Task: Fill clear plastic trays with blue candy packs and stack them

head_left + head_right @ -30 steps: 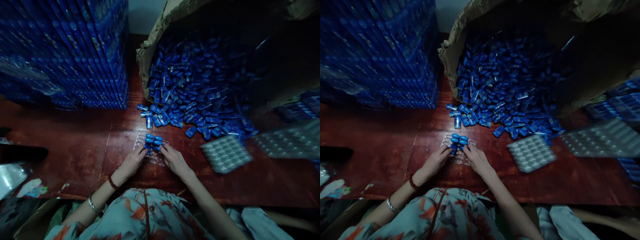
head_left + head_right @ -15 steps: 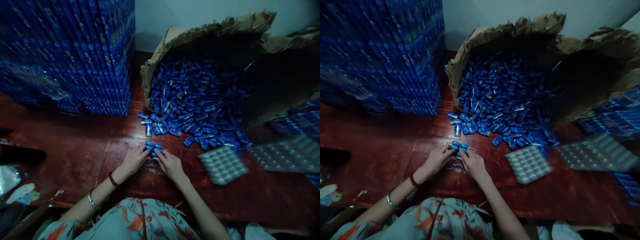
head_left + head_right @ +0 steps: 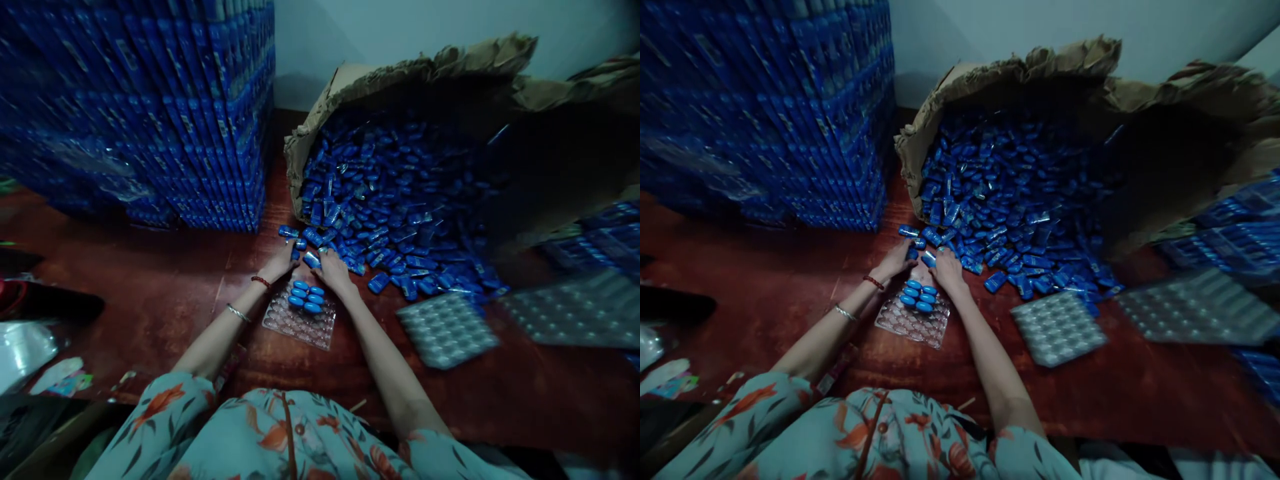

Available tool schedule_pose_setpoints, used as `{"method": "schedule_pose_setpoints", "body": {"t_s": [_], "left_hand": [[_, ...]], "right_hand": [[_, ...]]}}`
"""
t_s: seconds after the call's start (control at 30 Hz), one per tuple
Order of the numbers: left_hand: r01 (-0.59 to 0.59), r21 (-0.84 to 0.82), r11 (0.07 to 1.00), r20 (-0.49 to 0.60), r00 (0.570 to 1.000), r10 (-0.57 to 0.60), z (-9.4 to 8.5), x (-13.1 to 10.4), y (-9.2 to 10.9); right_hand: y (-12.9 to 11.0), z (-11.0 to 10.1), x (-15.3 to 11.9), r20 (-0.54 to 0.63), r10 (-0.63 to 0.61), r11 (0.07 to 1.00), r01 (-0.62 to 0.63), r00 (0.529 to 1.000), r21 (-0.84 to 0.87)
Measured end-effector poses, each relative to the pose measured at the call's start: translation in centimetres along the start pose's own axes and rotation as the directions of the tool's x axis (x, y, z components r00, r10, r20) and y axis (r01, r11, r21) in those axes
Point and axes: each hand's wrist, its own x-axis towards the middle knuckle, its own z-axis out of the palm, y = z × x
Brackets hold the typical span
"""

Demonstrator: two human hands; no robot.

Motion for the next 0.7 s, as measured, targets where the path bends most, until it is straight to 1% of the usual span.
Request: {"method": "schedule_pose_setpoints", "body": {"t_s": [0.07, 0.13, 0.2, 0.23, 0.27, 0.3, 0.33, 0.4, 0.47, 0.5, 0.57, 0.63, 0.7], "left_hand": [[0.020, -0.016, 1.000, -0.017, 1.000, -0.020, -1.1, -1.4, -1.3], [0.075, -0.055, 0.996, -0.092, 0.993, -0.080, -2.3, -3.5, -2.6], [0.104, -0.172, 0.980, -0.219, 0.966, -0.141, -3.4, -6.4, -3.3], [0.093, -0.247, 0.965, -0.282, 0.945, -0.163, -3.7, -8.1, -3.4], [0.064, -0.313, 0.948, -0.328, 0.929, -0.171, -3.8, -9.8, -3.1], [0.032, -0.353, 0.935, -0.349, 0.923, -0.164, -3.7, -11.5, -2.7], [0.005, -0.368, 0.930, -0.351, 0.925, -0.144, -3.5, -13.1, -2.1], [-0.055, -0.361, 0.931, -0.318, 0.946, -0.068, -2.5, -15.7, -0.8], [-0.151, -0.322, 0.935, -0.289, 0.956, 0.055, -1.3, -17.0, 0.2], [-0.211, -0.287, 0.934, -0.286, 0.950, 0.127, -0.7, -17.3, 0.4], [-0.316, -0.190, 0.930, -0.294, 0.922, 0.253, 0.3, -17.1, 0.5], [-0.380, -0.089, 0.921, -0.272, 0.898, 0.345, 0.9, -16.5, 0.1], [-0.414, -0.009, 0.910, -0.223, 0.888, 0.402, 0.9, -16.1, -0.4]], "right_hand": [[1.2, 0.4, -1.9, 0.008, 0.031, 1.000, -0.031, 0.999, 0.005], [3.0, 1.0, -4.6, -0.031, 0.080, 0.994, -0.077, 0.996, 0.083], [4.7, 1.5, -7.7, -0.124, 0.136, 0.954, -0.096, 0.983, 0.282], [5.5, 1.7, -9.4, -0.170, 0.151, 0.916, -0.073, 0.974, 0.394], [6.0, 1.8, -11.1, -0.193, 0.158, 0.877, -0.048, 0.968, 0.478], [6.2, 1.8, -12.7, -0.192, 0.171, 0.840, -0.042, 0.966, 0.541], [6.2, 1.7, -14.2, -0.171, 0.178, 0.802, -0.043, 0.969, 0.596], [5.3, 1.4, -16.4, -0.128, 0.166, 0.743, -0.039, 0.978, 0.669], [3.5, 1.2, -17.3, -0.138, 0.132, 0.726, -0.001, 0.982, 0.687], [2.6, 1.3, -17.3, -0.170, 0.109, 0.735, 0.036, 0.979, 0.677], [1.0, 1.6, -16.8, -0.271, 0.051, 0.768, 0.136, 0.961, 0.626], [0.2, 2.0, -15.9, -0.348, -0.043, 0.812, 0.236, 0.937, 0.535], [0.0, 2.0, -15.2, -0.347, -0.163, 0.861, 0.305, 0.924, 0.407]]}}
